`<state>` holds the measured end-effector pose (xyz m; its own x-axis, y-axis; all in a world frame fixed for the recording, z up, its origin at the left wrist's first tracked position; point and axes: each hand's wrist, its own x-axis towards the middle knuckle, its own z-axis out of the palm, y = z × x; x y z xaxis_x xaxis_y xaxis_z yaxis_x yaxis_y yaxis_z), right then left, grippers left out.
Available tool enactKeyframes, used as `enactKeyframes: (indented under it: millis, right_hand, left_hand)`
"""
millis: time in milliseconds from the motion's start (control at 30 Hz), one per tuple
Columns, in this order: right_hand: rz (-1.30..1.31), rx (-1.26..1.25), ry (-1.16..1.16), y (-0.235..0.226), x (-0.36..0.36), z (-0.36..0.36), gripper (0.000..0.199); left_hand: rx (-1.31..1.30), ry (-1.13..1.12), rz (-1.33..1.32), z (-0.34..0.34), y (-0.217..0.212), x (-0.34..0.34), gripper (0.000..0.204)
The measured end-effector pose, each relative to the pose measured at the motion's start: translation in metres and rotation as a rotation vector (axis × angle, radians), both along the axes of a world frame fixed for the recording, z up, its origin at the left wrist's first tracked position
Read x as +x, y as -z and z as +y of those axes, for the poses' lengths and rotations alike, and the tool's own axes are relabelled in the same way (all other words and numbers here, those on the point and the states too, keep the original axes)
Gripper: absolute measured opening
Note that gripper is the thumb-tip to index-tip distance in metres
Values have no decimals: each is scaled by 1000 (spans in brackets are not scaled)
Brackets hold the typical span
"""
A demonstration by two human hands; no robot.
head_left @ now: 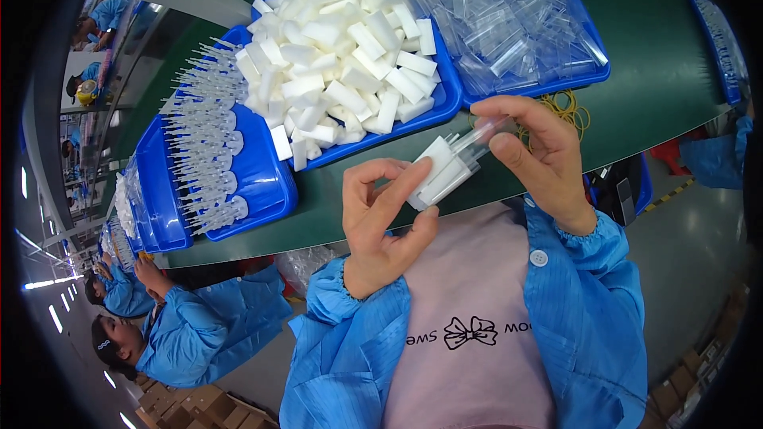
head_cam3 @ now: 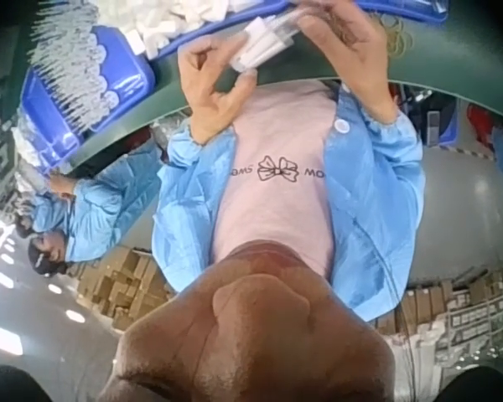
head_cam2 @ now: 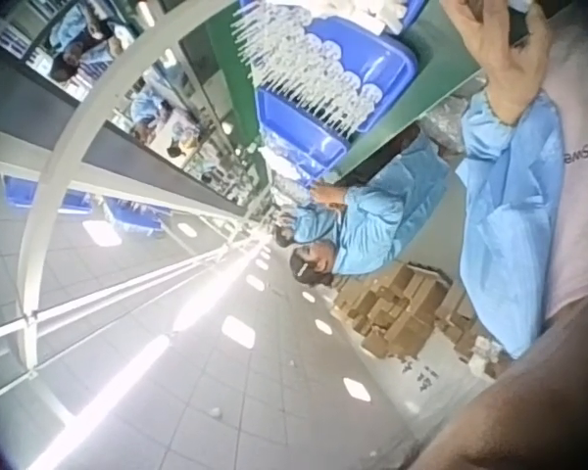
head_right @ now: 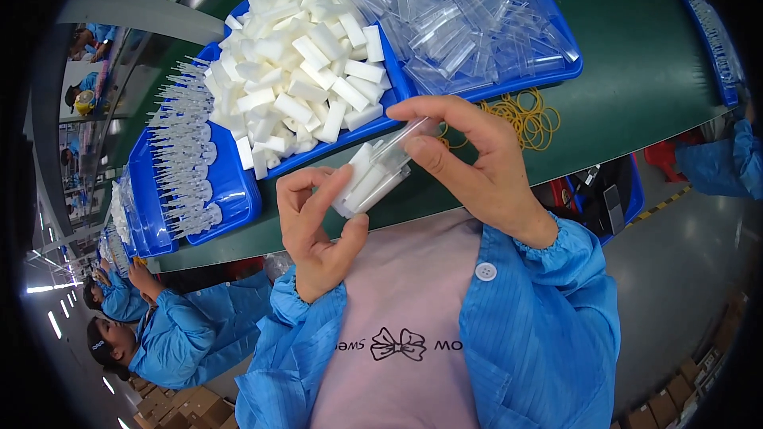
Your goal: The person assembles foam inserts and plastic tubes into a multi-slot component holder by hand, then secures the assembled components with a rubber band.
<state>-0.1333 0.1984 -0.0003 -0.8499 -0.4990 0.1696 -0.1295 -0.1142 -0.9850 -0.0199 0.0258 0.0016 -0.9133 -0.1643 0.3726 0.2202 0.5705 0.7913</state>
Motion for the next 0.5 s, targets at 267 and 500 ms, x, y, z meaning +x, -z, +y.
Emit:
enactKeyframes:
  millis: [267,500]
  right_hand:
    - [535,320,-11,-11,-22,8,25]
    - [280,179,-96,-2,-27,1,34]
  left_hand:
    - [-32,17,53,2,1,2,45]
    - [-99,-40,58,8,-5,1,48]
